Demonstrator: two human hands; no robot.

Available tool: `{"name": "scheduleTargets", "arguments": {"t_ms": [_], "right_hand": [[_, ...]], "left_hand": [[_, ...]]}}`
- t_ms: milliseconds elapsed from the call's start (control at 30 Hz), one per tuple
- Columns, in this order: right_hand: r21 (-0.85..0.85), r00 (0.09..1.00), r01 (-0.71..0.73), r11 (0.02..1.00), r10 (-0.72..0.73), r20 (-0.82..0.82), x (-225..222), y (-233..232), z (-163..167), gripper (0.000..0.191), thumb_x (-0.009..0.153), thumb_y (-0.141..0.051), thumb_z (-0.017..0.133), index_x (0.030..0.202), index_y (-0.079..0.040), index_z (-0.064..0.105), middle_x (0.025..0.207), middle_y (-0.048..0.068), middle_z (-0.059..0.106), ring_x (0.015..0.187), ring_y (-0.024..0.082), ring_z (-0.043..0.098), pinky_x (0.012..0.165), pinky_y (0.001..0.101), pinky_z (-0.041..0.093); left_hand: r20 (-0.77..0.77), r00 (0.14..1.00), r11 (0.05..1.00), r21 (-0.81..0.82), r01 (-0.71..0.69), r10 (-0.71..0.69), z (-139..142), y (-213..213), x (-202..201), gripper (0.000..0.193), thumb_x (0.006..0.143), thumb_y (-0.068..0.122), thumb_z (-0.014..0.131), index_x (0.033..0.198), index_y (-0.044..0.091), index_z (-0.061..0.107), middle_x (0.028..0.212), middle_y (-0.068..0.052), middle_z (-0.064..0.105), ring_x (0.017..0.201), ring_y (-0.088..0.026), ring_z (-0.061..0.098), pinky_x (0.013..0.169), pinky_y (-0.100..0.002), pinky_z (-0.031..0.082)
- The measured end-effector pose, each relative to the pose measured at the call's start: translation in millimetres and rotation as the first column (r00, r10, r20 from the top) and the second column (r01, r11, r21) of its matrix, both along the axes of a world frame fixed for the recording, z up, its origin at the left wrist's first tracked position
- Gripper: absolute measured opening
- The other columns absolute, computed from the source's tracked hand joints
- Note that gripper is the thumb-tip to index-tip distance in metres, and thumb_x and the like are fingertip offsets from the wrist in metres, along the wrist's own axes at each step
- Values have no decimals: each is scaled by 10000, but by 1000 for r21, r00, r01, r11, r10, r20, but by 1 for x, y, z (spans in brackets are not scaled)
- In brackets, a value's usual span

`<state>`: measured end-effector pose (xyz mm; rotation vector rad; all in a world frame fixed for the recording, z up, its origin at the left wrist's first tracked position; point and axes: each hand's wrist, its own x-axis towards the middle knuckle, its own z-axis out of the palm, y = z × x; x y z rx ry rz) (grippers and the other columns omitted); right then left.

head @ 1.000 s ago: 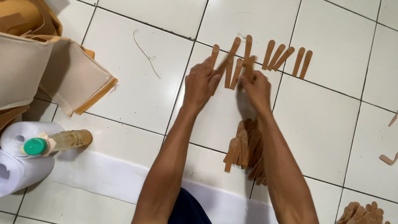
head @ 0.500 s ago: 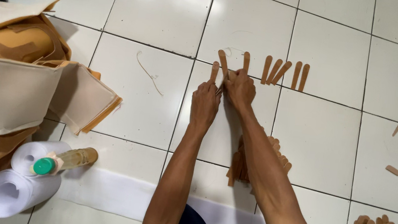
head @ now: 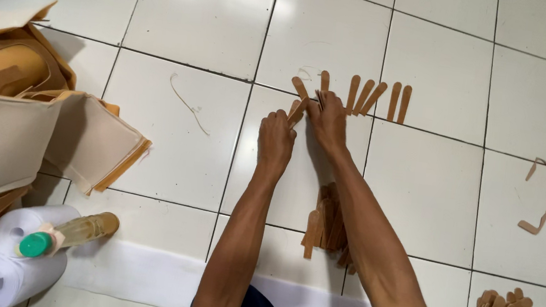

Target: The person sits on a tiled floor and arranges small brown wooden pieces into neat rows. They then use scissors to cut a long white strip into smaller pieces and place them alongside the wooden parts.

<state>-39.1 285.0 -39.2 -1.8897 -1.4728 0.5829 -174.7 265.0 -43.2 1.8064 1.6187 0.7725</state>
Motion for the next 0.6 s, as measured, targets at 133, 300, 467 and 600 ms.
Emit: {"name": "scheduleTargets", "arguments": {"t_ms": [133,300,467,600], "right_hand": [[39,985,-19,999,12,174,-8,1,-13,342,963,-245,727,1102,50,622,1005,229,635,917,362,646,806,467,530],[-60,994,60,996,-66,-89,-2,-26,-8,350,950,-245,665,1143,34,578,968,194,698,869,306,704,775,426,561],[-130,971,67,989,-95,-220,17,-107,34,306,1025,-279,609,1121,9,644,918,122,716,832,236,676,764,379,538],[-323,789,194,926,-343,-510,25,-202,72,272,964,-314,623,1072,-69,672,761,33,625,653,151,586,598,336,504]], "left_hand": [[-129,992,993,114,11,4,-9,-3,12,233,757,-78,736,958,-71,618,917,-250,636,841,-377,617,746,-483,546],[-35,999,976,215,41,-34,-10,-26,10,314,821,-77,721,1123,-54,639,951,-212,627,836,-343,618,721,-439,564],[354,930,956,-292,7,101,29,-54,-9,146,850,61,760,915,-44,681,937,-154,665,759,-236,674,650,-350,552],[594,793,869,-455,194,135,62,-94,7,135,889,88,749,985,8,697,879,-127,717,738,-180,666,653,-303,556]]}}
